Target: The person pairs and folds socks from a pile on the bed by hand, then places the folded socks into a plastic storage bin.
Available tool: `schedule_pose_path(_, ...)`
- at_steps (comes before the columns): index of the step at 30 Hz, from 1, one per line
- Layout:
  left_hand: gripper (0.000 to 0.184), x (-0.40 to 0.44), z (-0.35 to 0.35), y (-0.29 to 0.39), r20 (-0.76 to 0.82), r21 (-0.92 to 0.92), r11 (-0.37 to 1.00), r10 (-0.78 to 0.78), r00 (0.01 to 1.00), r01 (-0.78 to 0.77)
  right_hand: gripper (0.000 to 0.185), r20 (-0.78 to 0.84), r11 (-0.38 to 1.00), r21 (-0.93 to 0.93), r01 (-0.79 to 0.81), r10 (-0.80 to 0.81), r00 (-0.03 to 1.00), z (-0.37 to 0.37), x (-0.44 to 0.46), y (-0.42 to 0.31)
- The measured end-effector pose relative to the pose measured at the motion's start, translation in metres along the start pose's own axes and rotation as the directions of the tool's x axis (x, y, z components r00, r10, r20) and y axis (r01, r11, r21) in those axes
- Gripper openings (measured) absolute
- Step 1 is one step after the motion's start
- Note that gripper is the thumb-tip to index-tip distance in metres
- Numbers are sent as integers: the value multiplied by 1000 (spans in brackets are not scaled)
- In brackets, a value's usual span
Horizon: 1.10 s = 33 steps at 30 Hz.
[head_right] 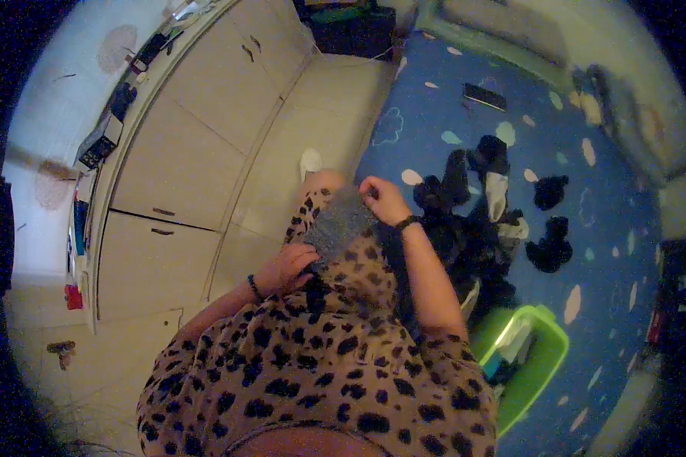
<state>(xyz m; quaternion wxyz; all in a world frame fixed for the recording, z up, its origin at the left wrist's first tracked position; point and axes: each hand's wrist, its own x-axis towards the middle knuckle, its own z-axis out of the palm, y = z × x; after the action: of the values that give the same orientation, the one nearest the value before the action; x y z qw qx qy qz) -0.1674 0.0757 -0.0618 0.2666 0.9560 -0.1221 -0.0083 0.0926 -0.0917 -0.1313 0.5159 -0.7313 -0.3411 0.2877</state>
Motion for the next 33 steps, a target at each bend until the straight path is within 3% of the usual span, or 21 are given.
schedule_pose_path(1, 41, -2, 3, -3, 3, -1, 1000, 0, 1000, 0, 18, -24, 994, -97, 46, -49, 999, 0, -4, -3)
schedule_pose_path(3, 41, -3, 5, -10, -10, 286, 951, 124, 992, -116, 21, -44, 976, -197, 90, -101, 994, 3, -11, -10)
schedule_pose_path(5, 41, -2, 8, -16, -52, 329, 933, 176, 983, -149, 23, -256, 860, -459, 223, -368, 894, 12, -21, -19)
schedule_pose_path(6, 40, -2, 8, -19, -90, 369, 912, 230, 969, -182, 23, -255, 858, -460, 228, -374, 892, 14, -29, -33)
schedule_pose_path(8, 38, 5, 16, -26, -100, 367, 911, 236, 967, -185, 23, -286, 773, -529, 349, -550, 785, 20, -48, -69)
schedule_pose_path(9, 36, 7, 19, -29, -107, 359, 915, 239, 965, -187, 26, -191, 767, -492, 412, -557, 809, 29, -56, -76)
schedule_pose_path(10, 36, 8, 20, -29, -103, 347, 918, 240, 965, -191, 28, -95, 765, -447, 464, -556, 826, 40, -68, -82)
schedule_pose_path(12, 35, 15, 18, -35, -169, 150, 979, 163, 972, -139, 35, 100, 755, -403, 517, -525, 845, 59, -85, -96)
schedule_pose_path(13, 35, 16, 13, -35, -171, 152, 978, 171, 970, -145, 35, 97, 753, -409, 516, -526, 845, 65, -90, -97)
schedule_pose_path(15, 36, 14, -2, -33, -71, -56, 998, 38, 997, -42, 39, 64, 791, -436, 429, -448, 892, 74, -97, -97)
schedule_pose_path(16, 36, 16, -13, -32, -71, -53, 998, 36, 997, -39, 39, 65, 791, -434, 431, -450, 891, 76, -98, -100)
schedule_pose_path(18, 39, 22, -34, -32, 144, -126, 989, 94, 985, -76, 38, 19, 831, -460, 312, -342, 939, 79, -104, -110)
schedule_pose_path(22, 34, 38, -39, -38, 176, -189, 979, 110, 978, -76, 37, -47, 759, -568, 317, -415, 909, 93, -103, -91)
schedule_pose_path(24, 28, 48, -41, -40, 231, -369, 927, 16, 973, 72, 32, -110, 807, -541, 236, -346, 932, 98, -102, -81)
schedule_pose_path(25, 28, 51, -40, -37, 235, -366, 928, 20, 972, 70, 32, -116, 808, -541, 234, -347, 931, 99, -102, -77)
schedule_pose_path(27, 22, 58, -33, -28, 139, -539, 823, -123, 983, 179, 28, -249, 869, -408, 281, -402, 881, 100, -104, -72)
schedule_pose_path(28, 22, 57, -26, -31, 144, -540, 824, -111, 983, 172, 28, -259, 869, -413, 272, -398, 880, 99, -107, -74)
schedule_pose_path(31, 24, 72, -5, -33, 191, -599, 787, -42, 981, 150, 44, -296, 878, -468, 100, -262, 919, 90, -121, -93)
schedule_pose_path(33, 23, 76, -12, -24, 164, -580, 780, -168, 972, 233, 36, -362, 926, -375, 38, -184, 914, 94, -118, -92)
